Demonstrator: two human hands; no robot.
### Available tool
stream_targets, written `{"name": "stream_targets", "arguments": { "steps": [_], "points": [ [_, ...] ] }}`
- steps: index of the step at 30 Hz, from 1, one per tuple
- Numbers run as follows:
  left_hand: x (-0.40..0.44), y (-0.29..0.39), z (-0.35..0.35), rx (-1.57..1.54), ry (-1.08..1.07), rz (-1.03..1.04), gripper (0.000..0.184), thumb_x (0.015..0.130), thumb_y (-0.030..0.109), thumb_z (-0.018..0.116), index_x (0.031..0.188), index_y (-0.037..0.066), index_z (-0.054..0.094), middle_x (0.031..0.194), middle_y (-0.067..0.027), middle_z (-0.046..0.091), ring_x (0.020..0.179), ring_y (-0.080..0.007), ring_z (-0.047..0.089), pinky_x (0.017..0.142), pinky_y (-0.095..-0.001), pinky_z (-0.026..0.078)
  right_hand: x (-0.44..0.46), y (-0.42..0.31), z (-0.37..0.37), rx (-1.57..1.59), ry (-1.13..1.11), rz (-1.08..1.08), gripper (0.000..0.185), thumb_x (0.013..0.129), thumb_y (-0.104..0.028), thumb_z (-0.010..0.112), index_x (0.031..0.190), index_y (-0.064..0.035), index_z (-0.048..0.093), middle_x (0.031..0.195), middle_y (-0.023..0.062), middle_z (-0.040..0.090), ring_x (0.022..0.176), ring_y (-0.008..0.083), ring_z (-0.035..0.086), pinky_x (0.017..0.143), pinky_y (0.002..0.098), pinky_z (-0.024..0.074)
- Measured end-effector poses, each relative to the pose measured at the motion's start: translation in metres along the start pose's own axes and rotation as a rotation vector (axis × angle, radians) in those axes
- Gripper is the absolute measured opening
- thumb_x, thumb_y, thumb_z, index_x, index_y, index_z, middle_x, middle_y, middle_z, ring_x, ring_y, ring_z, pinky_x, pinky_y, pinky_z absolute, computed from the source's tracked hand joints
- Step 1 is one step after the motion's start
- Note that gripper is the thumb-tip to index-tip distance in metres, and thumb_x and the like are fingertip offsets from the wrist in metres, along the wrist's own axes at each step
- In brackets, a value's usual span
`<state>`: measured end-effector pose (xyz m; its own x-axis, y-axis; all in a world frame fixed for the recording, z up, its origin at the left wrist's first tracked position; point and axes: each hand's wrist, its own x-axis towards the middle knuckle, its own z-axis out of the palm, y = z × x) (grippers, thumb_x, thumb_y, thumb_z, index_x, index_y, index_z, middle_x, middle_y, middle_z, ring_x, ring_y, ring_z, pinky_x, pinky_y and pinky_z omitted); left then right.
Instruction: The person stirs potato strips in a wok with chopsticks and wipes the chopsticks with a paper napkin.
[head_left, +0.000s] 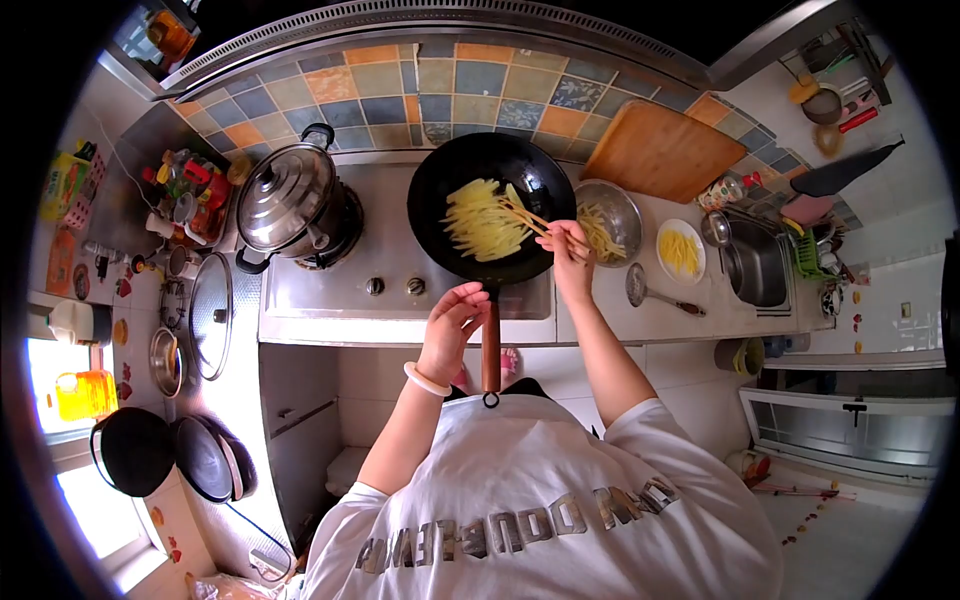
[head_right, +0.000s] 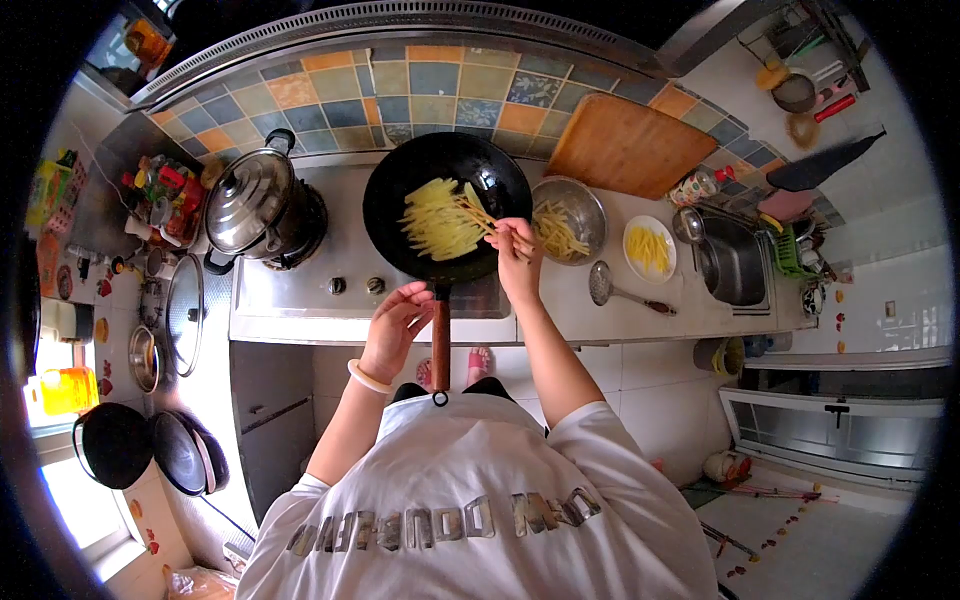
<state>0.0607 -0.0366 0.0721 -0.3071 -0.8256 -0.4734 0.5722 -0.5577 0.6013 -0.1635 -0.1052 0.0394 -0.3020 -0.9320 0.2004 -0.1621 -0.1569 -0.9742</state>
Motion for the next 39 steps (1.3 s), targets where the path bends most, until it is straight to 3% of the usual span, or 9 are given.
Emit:
{"name": "stream_targets", "arguments": {
  "steps": [15, 21, 27, 33, 39],
  "points": [
    [-0.008, 0.004, -0.014, 0.025, 0.078, 0.072, 0.027, 0.087, -0.002, 0.046, 0.111, 0.003, 0.056, 0.103, -0.0058, 0.061, 0.097, -0.0151, 0.059, 0.091, -0.0299, 0.047, -0.034, -0.032, -0.043, 0.058, 0.020, 0.072, 0.025, 0.100, -0.019, 0.048, 0.104, 0.0025, 0.058, 0.092, 0.0132, 0.066, 0.081, 0.0194, 0.068, 0.073, 0.0276, 0.0541],
    [-0.014, 0.001, -0.024, 0.072, 0.053, 0.053, 0.026, 0.090, 0.001, 0.046, 0.113, 0.006, 0.055, 0.104, -0.0033, 0.061, 0.099, -0.0146, 0.058, 0.094, -0.0322, 0.046, -0.060, -0.042, -0.030, 0.084, -0.238, 0.082, 0.022, 0.097, -0.018, 0.053, 0.099, 0.0029, 0.060, 0.086, 0.0108, 0.067, 0.080, 0.0156, 0.067, 0.070, 0.0260, 0.0545],
    [-0.020, 0.003, -0.021, 0.096, 0.071, 0.032, 0.027, 0.089, 0.000, 0.045, 0.114, 0.006, 0.055, 0.104, -0.0030, 0.062, 0.098, -0.0141, 0.058, 0.093, -0.0317, 0.046, -0.070, -0.032, -0.004, -0.105, -0.264, 0.004, 0.019, 0.096, -0.016, 0.055, 0.100, 0.0017, 0.060, 0.084, 0.0064, 0.067, 0.079, 0.0119, 0.066, 0.071, 0.0237, 0.0514],
    [-0.023, 0.003, -0.026, 0.080, 0.067, 0.024, 0.029, 0.089, -0.001, 0.044, 0.114, 0.006, 0.056, 0.104, -0.0028, 0.061, 0.099, -0.0140, 0.058, 0.093, -0.0316, 0.046, -0.074, -0.028, 0.000, 0.065, -0.175, 0.083, 0.018, 0.097, -0.015, 0.053, 0.100, 0.0014, 0.060, 0.086, 0.0074, 0.066, 0.080, 0.0139, 0.067, 0.071, 0.0241, 0.0521],
    [-0.023, 0.002, -0.028, 0.072, 0.062, 0.016, 0.029, 0.089, -0.001, 0.044, 0.114, 0.006, 0.055, 0.105, -0.0029, 0.061, 0.098, -0.0143, 0.058, 0.092, -0.0316, 0.046, -0.068, -0.021, -0.015, 0.308, 0.018, 0.246, 0.024, 0.097, -0.021, 0.052, 0.103, 0.0013, 0.058, 0.089, 0.0131, 0.067, 0.076, 0.0221, 0.069, 0.068, 0.0265, 0.0561]
  ]
}}
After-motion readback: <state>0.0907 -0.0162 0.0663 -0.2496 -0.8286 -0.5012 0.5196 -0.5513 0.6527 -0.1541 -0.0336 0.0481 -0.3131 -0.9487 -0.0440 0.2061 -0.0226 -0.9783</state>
